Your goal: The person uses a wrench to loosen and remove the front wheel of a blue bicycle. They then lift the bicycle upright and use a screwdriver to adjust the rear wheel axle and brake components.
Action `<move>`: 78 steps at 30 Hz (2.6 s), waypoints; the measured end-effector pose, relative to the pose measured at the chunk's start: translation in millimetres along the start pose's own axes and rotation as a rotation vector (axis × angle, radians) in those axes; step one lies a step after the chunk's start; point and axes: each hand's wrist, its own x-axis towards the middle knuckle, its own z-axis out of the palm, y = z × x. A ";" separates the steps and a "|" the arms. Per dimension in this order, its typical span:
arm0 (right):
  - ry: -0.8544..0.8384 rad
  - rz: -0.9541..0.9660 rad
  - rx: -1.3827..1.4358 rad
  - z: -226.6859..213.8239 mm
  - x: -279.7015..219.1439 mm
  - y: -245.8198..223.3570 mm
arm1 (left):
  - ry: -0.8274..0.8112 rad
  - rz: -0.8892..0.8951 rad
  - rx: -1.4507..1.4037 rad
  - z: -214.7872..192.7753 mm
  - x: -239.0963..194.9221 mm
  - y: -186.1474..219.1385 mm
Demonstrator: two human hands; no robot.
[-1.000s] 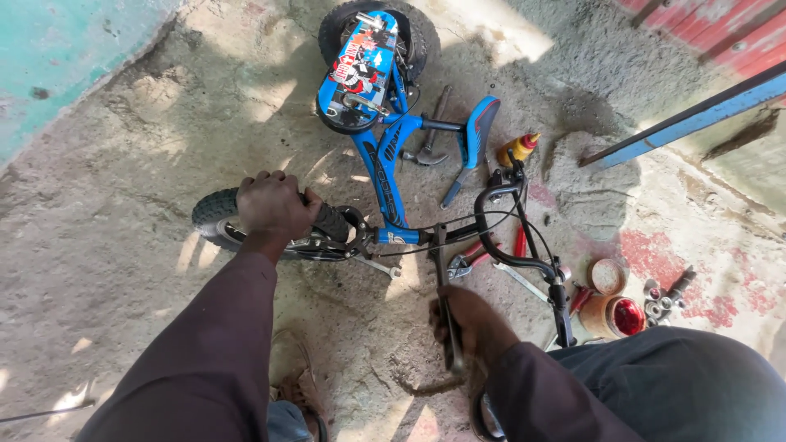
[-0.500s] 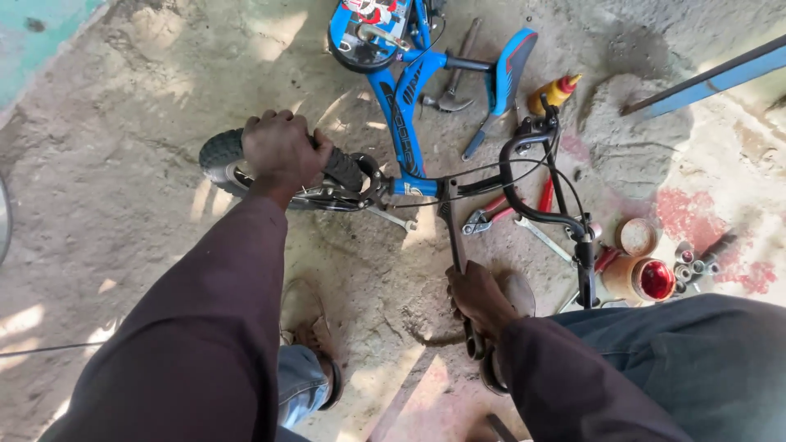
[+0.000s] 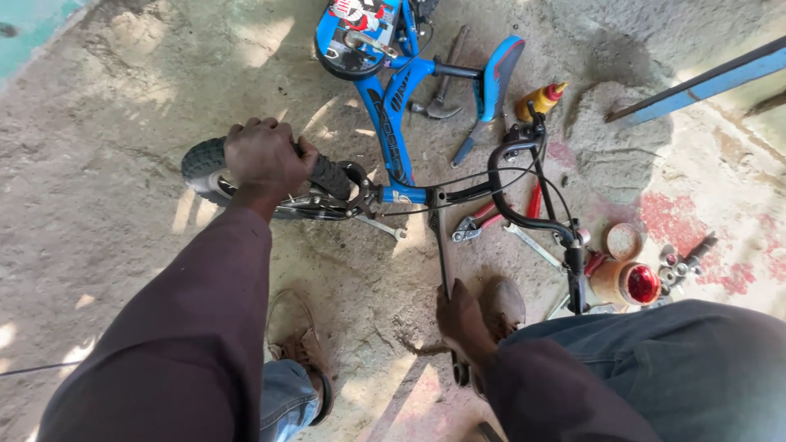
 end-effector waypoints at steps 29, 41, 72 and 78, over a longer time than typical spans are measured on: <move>0.016 0.221 -0.069 8.0 -10.7 -41.4 | -0.214 0.018 0.051 -6.1 -4.4 -6.2; 0.255 0.209 -0.434 64.8 -2.6 -6.0 | -0.349 -0.055 0.066 -21.7 4.7 -1.8; 0.190 0.280 0.077 80.4 -71.6 -31.1 | -0.115 0.023 0.025 -9.0 4.1 -4.0; 0.117 0.660 0.284 71.0 -59.3 -44.1 | -0.166 -0.015 0.040 -6.2 2.6 -4.1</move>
